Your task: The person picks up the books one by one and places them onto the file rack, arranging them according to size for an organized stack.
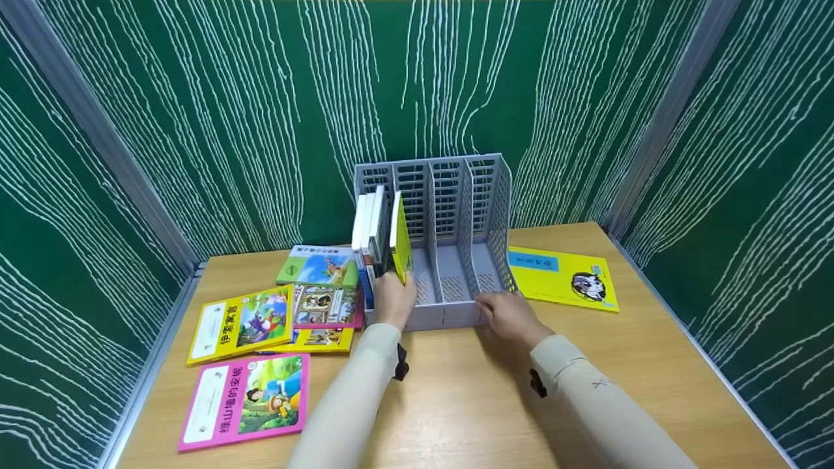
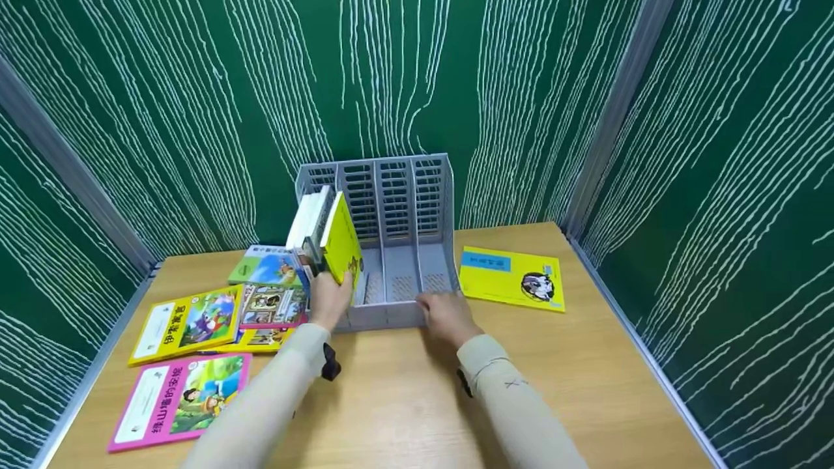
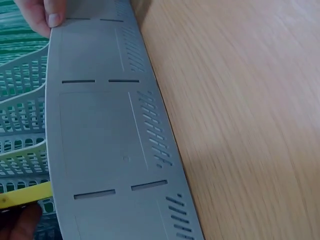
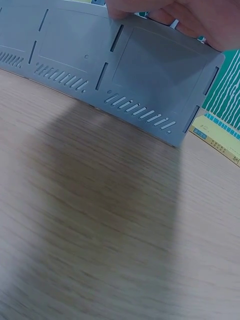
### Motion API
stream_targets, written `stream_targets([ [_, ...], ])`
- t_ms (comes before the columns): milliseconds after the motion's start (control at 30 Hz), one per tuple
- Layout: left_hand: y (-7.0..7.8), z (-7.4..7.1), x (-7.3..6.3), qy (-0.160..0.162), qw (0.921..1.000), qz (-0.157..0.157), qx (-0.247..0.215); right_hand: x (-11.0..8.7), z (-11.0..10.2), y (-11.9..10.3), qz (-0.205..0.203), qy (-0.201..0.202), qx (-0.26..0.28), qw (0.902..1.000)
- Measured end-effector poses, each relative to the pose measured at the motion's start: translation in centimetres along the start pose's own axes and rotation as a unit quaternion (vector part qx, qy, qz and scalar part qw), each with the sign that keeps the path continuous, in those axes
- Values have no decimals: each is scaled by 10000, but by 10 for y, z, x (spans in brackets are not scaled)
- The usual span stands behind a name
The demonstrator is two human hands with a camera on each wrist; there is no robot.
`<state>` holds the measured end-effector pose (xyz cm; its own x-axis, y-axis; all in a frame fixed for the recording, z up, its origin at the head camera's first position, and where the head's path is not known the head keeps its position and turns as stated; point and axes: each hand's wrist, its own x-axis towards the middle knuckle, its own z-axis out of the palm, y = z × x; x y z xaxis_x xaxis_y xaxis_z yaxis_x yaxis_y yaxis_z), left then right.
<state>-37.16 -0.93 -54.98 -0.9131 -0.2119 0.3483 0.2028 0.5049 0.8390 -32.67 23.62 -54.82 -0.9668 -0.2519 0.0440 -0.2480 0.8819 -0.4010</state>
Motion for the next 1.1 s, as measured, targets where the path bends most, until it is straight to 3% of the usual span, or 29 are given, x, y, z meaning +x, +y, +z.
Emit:
stream_targets([
  [167, 10, -6, 1, -151, 9989, -95, 427, -1, 1, 0, -46, 30, -45, 10000],
  [300, 21, -12, 3, -462, 9970, -383, 493, -1, 0, -1, 11, -33, 28, 10000],
  [467, 26, -15, 7, -583, 9944, -538, 701, 0, -1, -1, -30, -59, 75, 10000],
  [700, 29, -24, 5, -1122, 9894, -755, 527, -1, -5, 3, -44, -269, 419, 9988],
  [800, 30, -30, 1, -1445, 9854, -693, 572, -3, -12, 9, -48, -142, 794, 9967],
  [967, 24, -41, -12, -1825, 9785, -314, 907, -8, -25, 27, -27, 756, 997, 9921],
  [1100, 16, -48, -22, -1964, 9696, 125, 1455, -11, -35, 45, 387, 970, 997, 9895],
])
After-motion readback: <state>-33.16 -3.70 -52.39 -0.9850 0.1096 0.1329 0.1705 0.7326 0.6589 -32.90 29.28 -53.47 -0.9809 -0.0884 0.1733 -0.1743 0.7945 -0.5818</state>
